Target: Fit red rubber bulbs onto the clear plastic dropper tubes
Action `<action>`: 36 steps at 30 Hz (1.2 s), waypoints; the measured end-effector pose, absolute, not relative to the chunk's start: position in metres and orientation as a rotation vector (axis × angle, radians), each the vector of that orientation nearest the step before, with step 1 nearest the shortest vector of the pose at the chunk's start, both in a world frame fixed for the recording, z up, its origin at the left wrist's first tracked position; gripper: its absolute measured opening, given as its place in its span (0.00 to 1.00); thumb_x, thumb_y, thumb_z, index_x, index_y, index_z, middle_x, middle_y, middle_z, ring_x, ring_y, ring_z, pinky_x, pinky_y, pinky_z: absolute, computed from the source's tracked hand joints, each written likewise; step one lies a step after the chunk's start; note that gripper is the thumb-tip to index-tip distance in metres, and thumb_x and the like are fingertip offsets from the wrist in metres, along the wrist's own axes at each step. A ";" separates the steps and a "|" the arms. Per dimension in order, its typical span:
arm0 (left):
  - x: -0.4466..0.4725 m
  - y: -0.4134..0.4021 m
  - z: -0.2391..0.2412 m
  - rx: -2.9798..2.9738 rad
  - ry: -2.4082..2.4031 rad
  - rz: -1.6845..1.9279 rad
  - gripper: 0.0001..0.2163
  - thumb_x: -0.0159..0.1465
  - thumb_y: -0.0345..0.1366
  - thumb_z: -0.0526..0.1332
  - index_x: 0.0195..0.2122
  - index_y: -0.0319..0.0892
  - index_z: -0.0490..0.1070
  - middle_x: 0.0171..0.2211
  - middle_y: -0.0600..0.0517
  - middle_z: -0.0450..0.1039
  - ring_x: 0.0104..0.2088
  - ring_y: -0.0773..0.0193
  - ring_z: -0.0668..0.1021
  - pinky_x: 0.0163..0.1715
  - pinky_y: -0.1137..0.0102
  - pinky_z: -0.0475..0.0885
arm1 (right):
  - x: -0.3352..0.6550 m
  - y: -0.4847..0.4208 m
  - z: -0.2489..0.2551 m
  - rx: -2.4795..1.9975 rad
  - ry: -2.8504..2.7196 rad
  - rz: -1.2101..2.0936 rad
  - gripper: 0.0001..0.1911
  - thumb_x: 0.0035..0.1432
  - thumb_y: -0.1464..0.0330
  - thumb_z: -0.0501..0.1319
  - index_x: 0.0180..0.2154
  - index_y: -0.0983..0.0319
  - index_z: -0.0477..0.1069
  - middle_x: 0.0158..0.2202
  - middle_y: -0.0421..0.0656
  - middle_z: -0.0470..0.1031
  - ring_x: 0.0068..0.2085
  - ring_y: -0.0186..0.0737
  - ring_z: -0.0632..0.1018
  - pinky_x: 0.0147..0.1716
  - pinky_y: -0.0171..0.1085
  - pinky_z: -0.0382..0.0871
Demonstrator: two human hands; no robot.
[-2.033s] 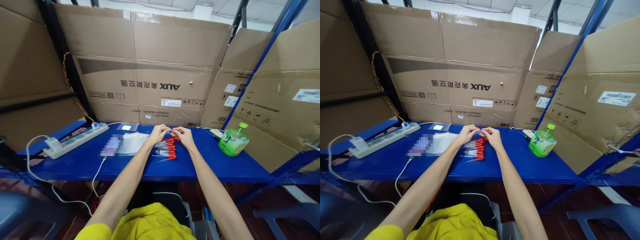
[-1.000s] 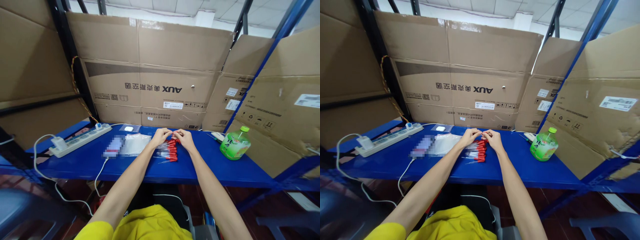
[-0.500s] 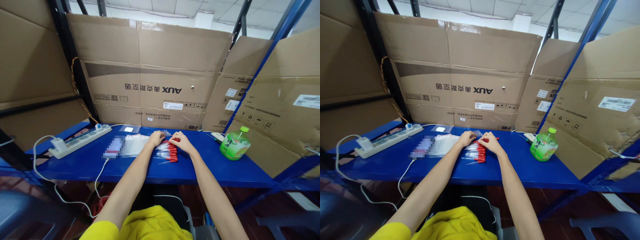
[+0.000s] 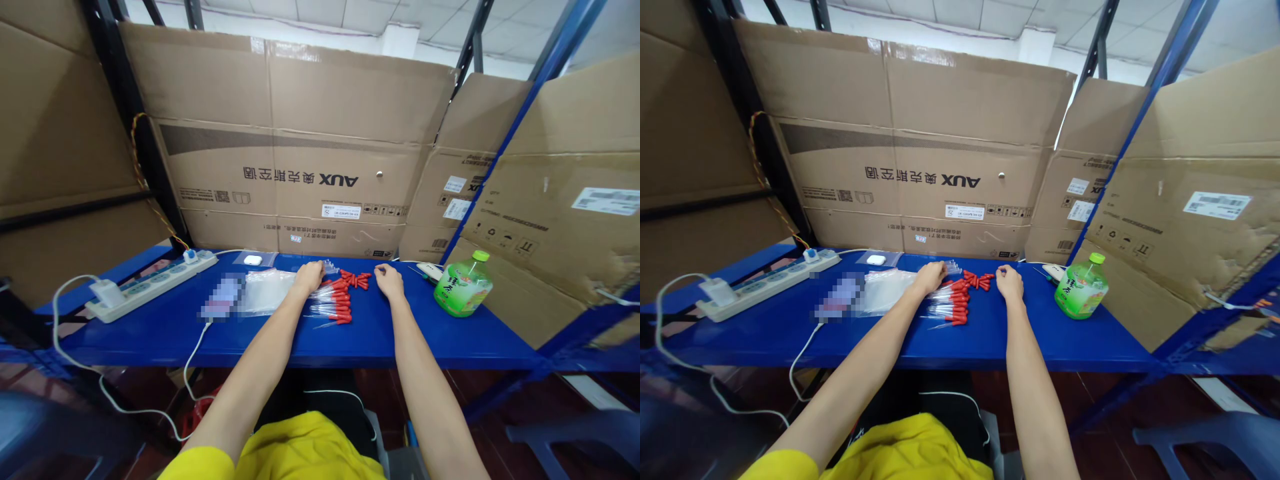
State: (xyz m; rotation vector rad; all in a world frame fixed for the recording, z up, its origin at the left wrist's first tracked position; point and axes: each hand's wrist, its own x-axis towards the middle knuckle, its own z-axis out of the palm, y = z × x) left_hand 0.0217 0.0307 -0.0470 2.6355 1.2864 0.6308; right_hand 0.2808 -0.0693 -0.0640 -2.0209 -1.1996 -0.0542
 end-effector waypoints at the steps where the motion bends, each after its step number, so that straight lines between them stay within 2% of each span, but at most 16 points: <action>1: 0.021 0.032 -0.047 2.626 1.302 0.639 0.09 0.68 0.32 0.56 0.45 0.40 0.74 0.43 0.40 0.79 0.45 0.52 0.80 0.46 0.64 0.71 | 0.282 -0.068 -0.067 -2.023 -1.239 -0.028 0.14 0.62 0.67 0.58 0.47 0.56 0.78 0.40 0.46 0.82 0.43 0.48 0.80 0.44 0.41 0.70; 5: 0.017 0.035 -0.048 2.597 1.212 0.749 0.16 0.68 0.29 0.54 0.56 0.40 0.68 0.49 0.40 0.77 0.50 0.52 0.78 0.49 0.63 0.70 | 0.278 -0.061 -0.077 -2.024 -1.459 -0.044 0.22 0.63 0.72 0.54 0.56 0.56 0.74 0.50 0.47 0.79 0.51 0.48 0.77 0.52 0.42 0.68; 8: 0.017 0.036 -0.050 2.569 1.042 0.851 0.15 0.67 0.25 0.52 0.52 0.40 0.70 0.49 0.41 0.75 0.50 0.54 0.77 0.51 0.64 0.69 | 0.276 -0.058 -0.081 -2.049 -1.538 -0.072 0.21 0.63 0.73 0.54 0.54 0.56 0.76 0.52 0.47 0.78 0.54 0.50 0.74 0.52 0.43 0.67; 12: 0.020 0.033 -0.050 2.490 0.938 0.966 0.10 0.67 0.27 0.50 0.45 0.41 0.68 0.43 0.44 0.75 0.45 0.57 0.76 0.46 0.64 0.69 | 0.279 -0.056 -0.084 -2.037 -1.486 -0.072 0.11 0.61 0.70 0.60 0.45 0.57 0.78 0.45 0.46 0.80 0.50 0.47 0.75 0.48 0.41 0.68; 16: 0.023 0.025 -0.043 2.410 0.941 0.917 0.08 0.70 0.32 0.48 0.42 0.43 0.66 0.38 0.48 0.75 0.40 0.58 0.76 0.42 0.66 0.68 | 0.283 -0.055 -0.083 -1.993 -1.382 -0.002 0.08 0.57 0.71 0.65 0.41 0.58 0.76 0.38 0.41 0.81 0.41 0.40 0.78 0.42 0.35 0.69; 20: 0.021 0.013 -0.033 2.372 0.923 0.895 0.14 0.74 0.44 0.45 0.42 0.46 0.68 0.36 0.50 0.76 0.39 0.58 0.78 0.40 0.68 0.66 | 0.282 -0.056 -0.078 -2.006 -1.346 0.026 0.10 0.53 0.71 0.68 0.39 0.59 0.76 0.34 0.41 0.81 0.36 0.38 0.79 0.38 0.34 0.69; 23: 0.020 0.004 -0.027 2.419 0.931 0.944 0.18 0.74 0.48 0.42 0.44 0.49 0.68 0.37 0.52 0.77 0.40 0.58 0.79 0.39 0.69 0.65 | 0.277 -0.057 -0.071 -1.963 -1.378 -0.041 0.10 0.53 0.72 0.65 0.39 0.60 0.78 0.36 0.42 0.81 0.39 0.40 0.79 0.41 0.35 0.70; 27: 0.021 -0.002 -0.025 2.470 0.950 0.989 0.17 0.74 0.48 0.43 0.46 0.49 0.68 0.37 0.52 0.77 0.41 0.58 0.79 0.38 0.70 0.65 | 0.262 -0.059 -0.059 -1.808 -1.380 -0.180 0.10 0.55 0.71 0.60 0.38 0.61 0.78 0.39 0.47 0.80 0.41 0.43 0.79 0.45 0.39 0.71; 32: 0.028 0.000 -0.030 2.404 0.812 1.054 0.13 0.74 0.43 0.47 0.46 0.44 0.68 0.35 0.51 0.76 0.37 0.61 0.77 0.40 0.70 0.67 | 0.231 -0.065 -0.043 -1.426 -1.504 -0.023 0.14 0.61 0.64 0.57 0.43 0.62 0.78 0.36 0.45 0.82 0.32 0.41 0.79 0.37 0.38 0.73; 36: 0.033 -0.002 -0.030 2.299 0.654 1.135 0.14 0.74 0.43 0.48 0.44 0.42 0.69 0.36 0.52 0.76 0.36 0.64 0.76 0.41 0.72 0.68 | 0.208 -0.072 -0.034 -1.243 -1.637 -0.040 0.13 0.63 0.63 0.60 0.42 0.61 0.80 0.37 0.45 0.82 0.33 0.41 0.79 0.37 0.38 0.72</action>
